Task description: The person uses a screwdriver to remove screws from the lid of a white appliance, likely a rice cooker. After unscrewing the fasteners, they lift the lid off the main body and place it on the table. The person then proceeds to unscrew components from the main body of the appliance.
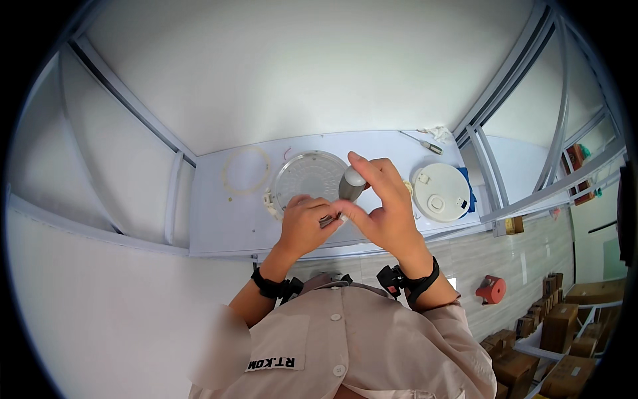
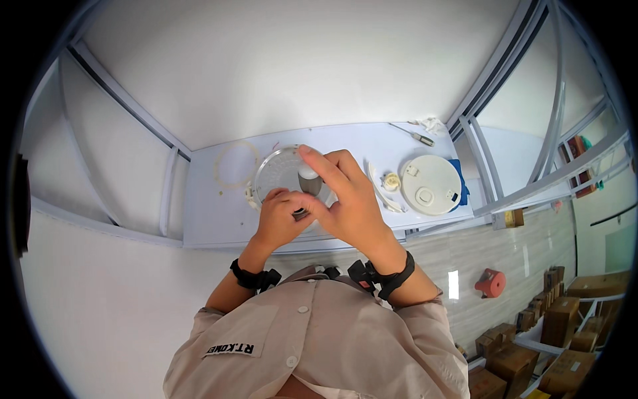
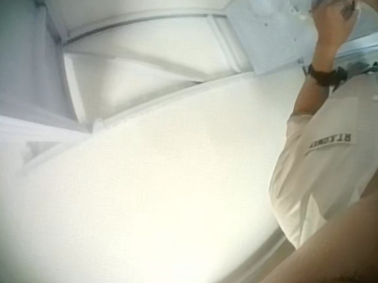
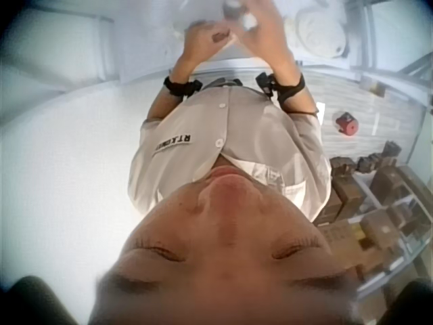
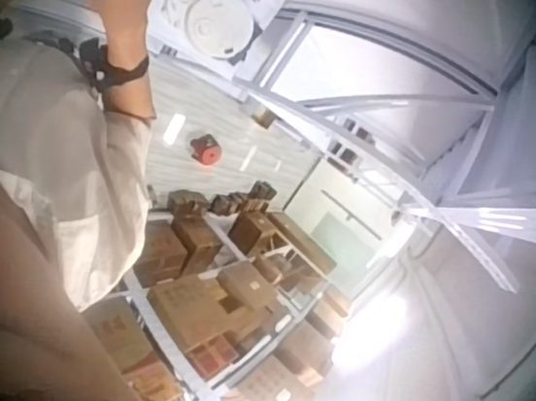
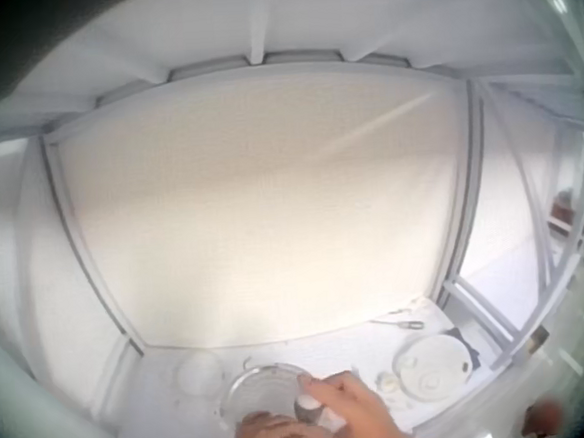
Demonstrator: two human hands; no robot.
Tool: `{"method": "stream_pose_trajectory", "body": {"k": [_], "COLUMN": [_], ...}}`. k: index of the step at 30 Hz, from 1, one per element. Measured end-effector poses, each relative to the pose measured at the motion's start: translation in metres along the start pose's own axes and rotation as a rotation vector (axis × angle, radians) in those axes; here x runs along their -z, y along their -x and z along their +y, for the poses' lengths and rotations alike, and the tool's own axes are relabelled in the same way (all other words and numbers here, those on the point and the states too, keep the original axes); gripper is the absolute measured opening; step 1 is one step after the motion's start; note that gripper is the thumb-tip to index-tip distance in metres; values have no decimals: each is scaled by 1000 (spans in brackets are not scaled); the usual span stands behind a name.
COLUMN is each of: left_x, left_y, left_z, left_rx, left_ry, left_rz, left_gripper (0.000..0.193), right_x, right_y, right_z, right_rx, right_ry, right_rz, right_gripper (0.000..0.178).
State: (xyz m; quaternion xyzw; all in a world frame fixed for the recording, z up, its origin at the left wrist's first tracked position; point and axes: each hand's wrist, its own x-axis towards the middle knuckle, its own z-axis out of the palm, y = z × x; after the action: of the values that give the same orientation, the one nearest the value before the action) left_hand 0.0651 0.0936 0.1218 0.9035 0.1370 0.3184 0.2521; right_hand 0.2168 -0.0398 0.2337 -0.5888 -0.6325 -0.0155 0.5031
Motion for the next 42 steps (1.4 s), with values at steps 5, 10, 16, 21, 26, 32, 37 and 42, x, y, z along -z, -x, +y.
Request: {"method": "stream_pose_trajectory", "body": {"k": [5,10,16,21,26,32,37,42], "left_x": [-1,-1,0,-1,2,9,2,-18], "left_y": [-1,-2,-5,-5,-7,-12,-18,-26], "left_z": [-3,-2,1,-2,-2,7,7,9], "left_rx": [0,13,17,38,49,87,35,32], "left_ry": [-15,-22,-20,-26,-44,-29,-44,-49], "left_rz": [-40,-42,-11,-27,-85,-133,-83,-48], "left_gripper": [19,19,15,12,17,25,33,41], "right_x": [-9,-8,-5,2,6,10,10,5], "right_y": [6,6,12,10,12,13,14,17], "right_z": [6,8,19,24,29,34,39,48], "right_rx": [-64,16,-13,8,-3,0,-16,6], "right_ry": [-195,-223,-228,-255,-258,-225,-214,-148], "right_rz": [52,25,157,283,305,317,360,411], "right_gripper": [69,68,65,64,63,63,63,63]}}
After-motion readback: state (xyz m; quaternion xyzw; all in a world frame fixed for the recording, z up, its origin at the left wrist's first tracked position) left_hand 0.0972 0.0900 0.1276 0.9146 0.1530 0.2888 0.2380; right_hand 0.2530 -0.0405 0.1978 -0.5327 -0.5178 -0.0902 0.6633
